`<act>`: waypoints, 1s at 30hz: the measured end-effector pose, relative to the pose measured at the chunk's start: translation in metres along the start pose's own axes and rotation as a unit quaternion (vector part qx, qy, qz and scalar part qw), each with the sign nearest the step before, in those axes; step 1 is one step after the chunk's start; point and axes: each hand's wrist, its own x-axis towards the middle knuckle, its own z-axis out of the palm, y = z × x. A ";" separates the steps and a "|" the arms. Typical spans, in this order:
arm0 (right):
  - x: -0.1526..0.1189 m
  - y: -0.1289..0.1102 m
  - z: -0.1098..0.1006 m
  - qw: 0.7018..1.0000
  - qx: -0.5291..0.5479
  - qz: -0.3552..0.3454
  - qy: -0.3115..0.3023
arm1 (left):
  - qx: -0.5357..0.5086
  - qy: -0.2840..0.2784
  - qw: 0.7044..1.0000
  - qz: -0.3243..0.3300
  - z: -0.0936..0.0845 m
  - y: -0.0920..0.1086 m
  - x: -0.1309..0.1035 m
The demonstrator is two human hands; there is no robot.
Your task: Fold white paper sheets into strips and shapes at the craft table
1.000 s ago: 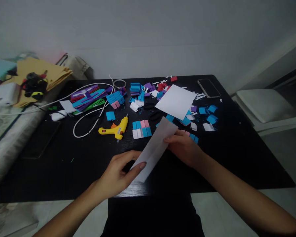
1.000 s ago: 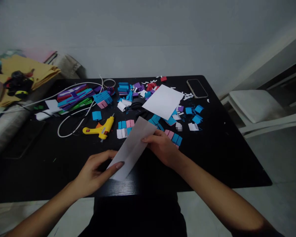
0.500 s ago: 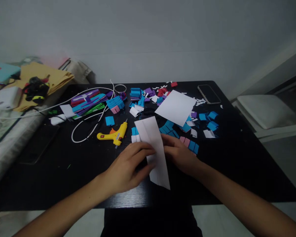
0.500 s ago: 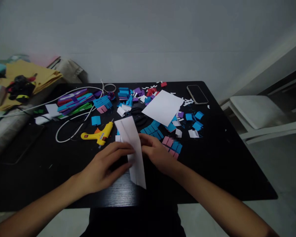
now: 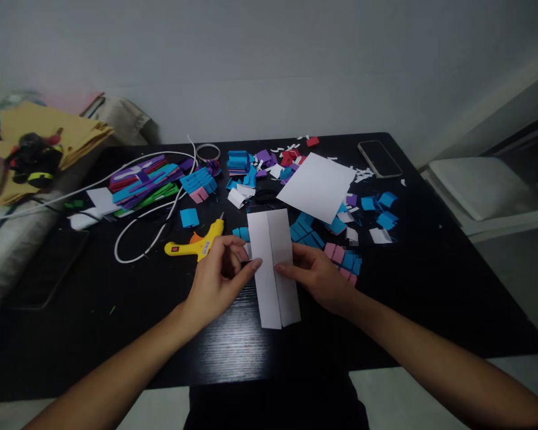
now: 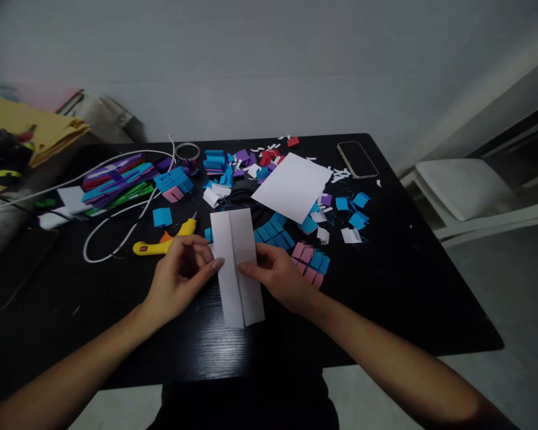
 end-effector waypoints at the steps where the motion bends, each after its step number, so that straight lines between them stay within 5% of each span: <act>1: -0.001 -0.001 0.001 1.000 -0.002 0.004 0.000 | -0.052 -0.017 0.998 -0.037 0.002 0.000 -0.002; 6: -0.002 -0.002 0.003 1.000 -0.022 0.020 -0.004 | -0.216 -0.105 0.960 -0.145 0.011 0.005 -0.002; 18: 0.000 0.010 0.000 0.999 -0.028 -0.020 0.021 | -0.240 -0.154 0.950 -0.126 -0.001 0.010 0.004; 26: -0.002 0.001 0.000 0.999 -0.009 -0.005 0.033 | -0.245 -0.096 0.956 -0.131 -0.002 0.008 0.009; 30: -0.007 0.003 0.006 0.991 -0.052 -0.058 0.106 | -0.241 -0.056 0.966 -0.072 0.000 0.007 0.004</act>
